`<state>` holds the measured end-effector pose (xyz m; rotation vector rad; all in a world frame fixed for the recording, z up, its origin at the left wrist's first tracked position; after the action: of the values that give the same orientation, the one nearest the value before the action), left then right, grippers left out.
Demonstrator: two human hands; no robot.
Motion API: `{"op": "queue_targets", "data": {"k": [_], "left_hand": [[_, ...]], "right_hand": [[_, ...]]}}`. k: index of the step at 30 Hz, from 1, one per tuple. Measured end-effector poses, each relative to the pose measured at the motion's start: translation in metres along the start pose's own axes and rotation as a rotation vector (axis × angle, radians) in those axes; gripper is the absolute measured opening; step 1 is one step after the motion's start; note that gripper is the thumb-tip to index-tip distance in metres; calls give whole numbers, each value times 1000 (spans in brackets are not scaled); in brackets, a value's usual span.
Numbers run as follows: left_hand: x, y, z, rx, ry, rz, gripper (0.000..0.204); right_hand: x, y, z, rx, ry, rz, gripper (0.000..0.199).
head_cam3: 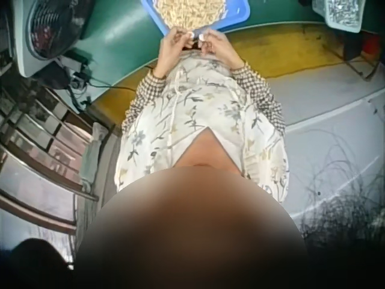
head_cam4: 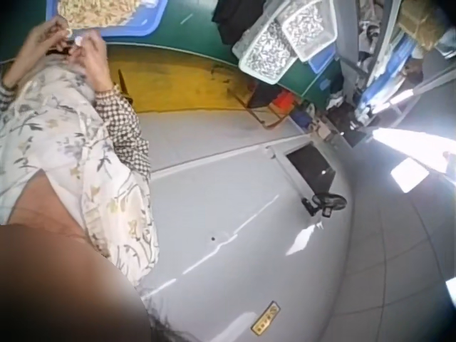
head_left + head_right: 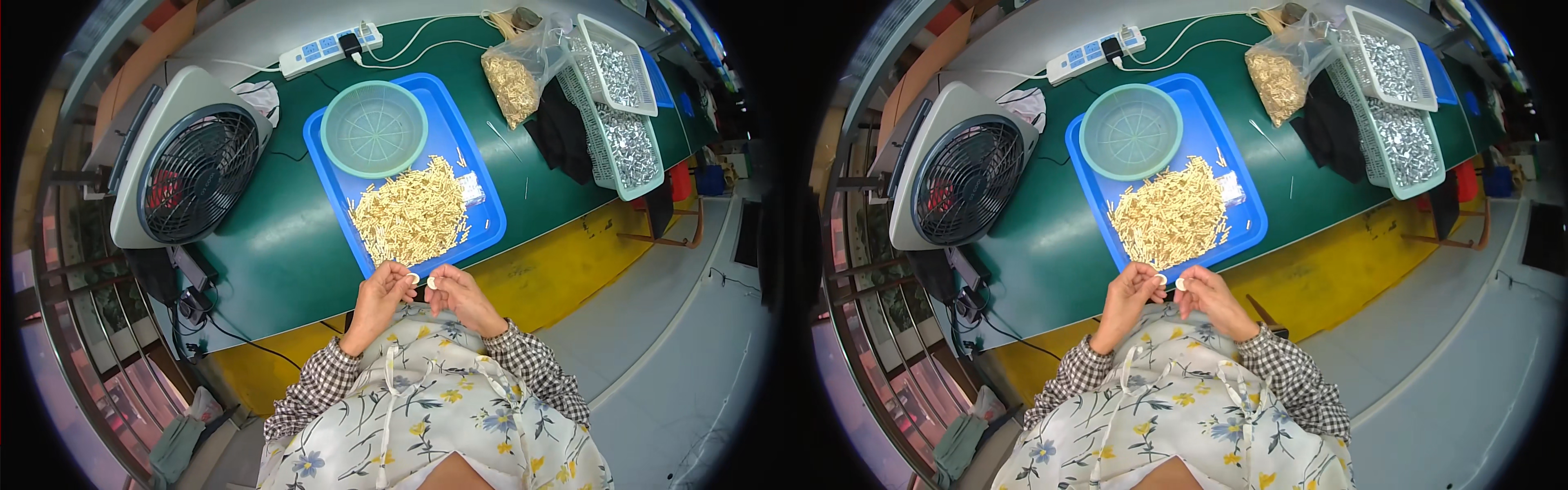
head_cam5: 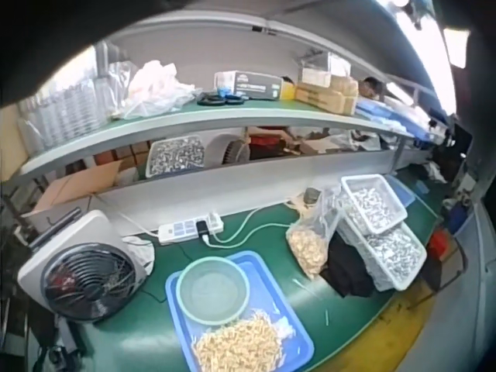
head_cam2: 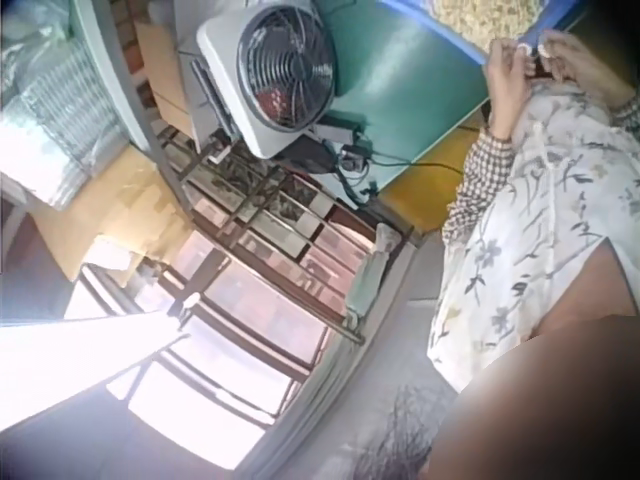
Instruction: Weighing small metal pins and packaging them into plastic bags at a manual workstation.
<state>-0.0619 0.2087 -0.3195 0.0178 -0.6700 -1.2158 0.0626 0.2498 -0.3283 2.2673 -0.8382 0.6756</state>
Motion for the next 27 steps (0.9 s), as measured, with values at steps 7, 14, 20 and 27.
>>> {"op": "queue_targets", "data": {"k": [7,14,20,27], "left_hand": [[-3,-6,3,290,-40,9,15],[-1,-22,17,416,-134,-4,15],[3,-35,26,412,-139,-34,13],[5,-46,25,470,-154,-33,10]], "right_hand": [[2,5,-12,75,-28,-4,13],[-8,20,-32,-249,-247,9,17],[-21,48,-37,12,-159,-50,18],[-34,68,-55,487,-346,94,28]]}}
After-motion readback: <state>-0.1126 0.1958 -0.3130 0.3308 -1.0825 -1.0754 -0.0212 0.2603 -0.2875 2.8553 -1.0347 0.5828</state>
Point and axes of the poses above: each hand's wrist, its own x-axis away from the middle knuckle, its own y-axis out of the palm, z = x × y, the point moved 8 cm from there along -x, towards the middle knuckle, and after that the axes turned 14 degrees about x, right-handed, at the moved point
